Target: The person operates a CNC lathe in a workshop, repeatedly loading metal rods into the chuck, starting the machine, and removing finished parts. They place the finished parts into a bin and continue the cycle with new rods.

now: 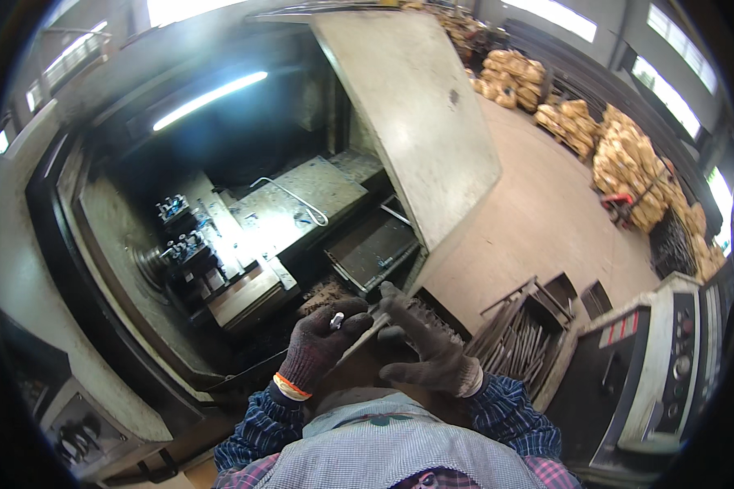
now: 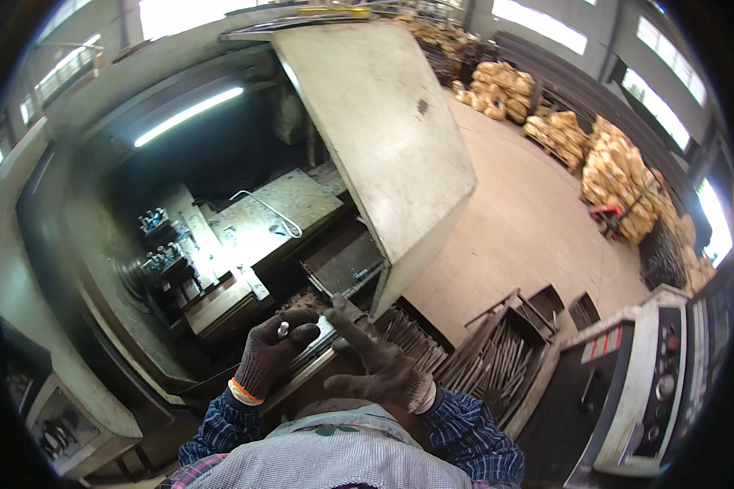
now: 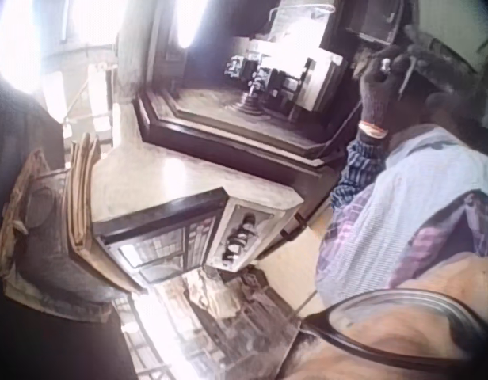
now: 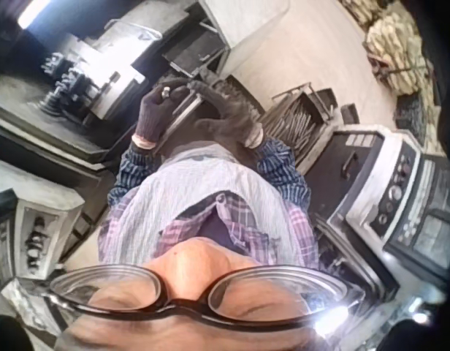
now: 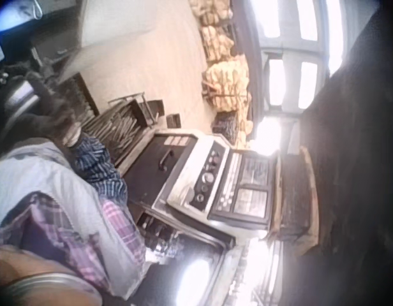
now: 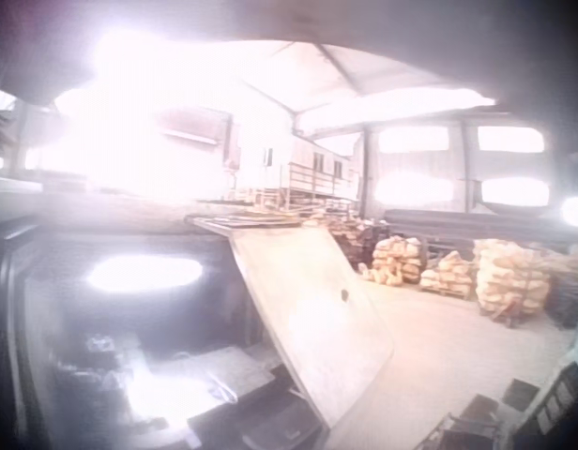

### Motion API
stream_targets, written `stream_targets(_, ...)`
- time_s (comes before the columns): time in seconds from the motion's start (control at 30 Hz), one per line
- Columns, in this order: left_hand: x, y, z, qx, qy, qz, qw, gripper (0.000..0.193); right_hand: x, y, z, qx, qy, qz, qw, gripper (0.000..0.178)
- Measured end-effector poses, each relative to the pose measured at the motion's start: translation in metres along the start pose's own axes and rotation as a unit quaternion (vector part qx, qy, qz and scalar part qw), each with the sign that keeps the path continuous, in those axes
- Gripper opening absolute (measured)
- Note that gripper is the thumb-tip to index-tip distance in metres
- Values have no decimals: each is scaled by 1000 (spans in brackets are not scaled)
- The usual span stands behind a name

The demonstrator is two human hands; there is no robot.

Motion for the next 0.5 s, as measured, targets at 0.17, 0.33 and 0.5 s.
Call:
stream_targets(0.17,13,-31,-4,130,-48,-42,989,28,39,-17,2,149,93,49,983,117)
stream_targets(0.33,33,-54,-12,319,-121,-108,934,32,64,-33,1,289,113,21,951,117)
stream_targets(0.5,44,-50,-16,410,-161,-119,890,31,80,-48,11,259,134,76,953,115)
Point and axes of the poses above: each hand's wrist, its own x-axis towards the middle knuckle, its own z-axis out of the back of the hand, y = z × x, the point moved 10 cm from there along x, towards the middle knuckle, and after that the axes turned 7 degrees about -y, right-handed, at the moved point
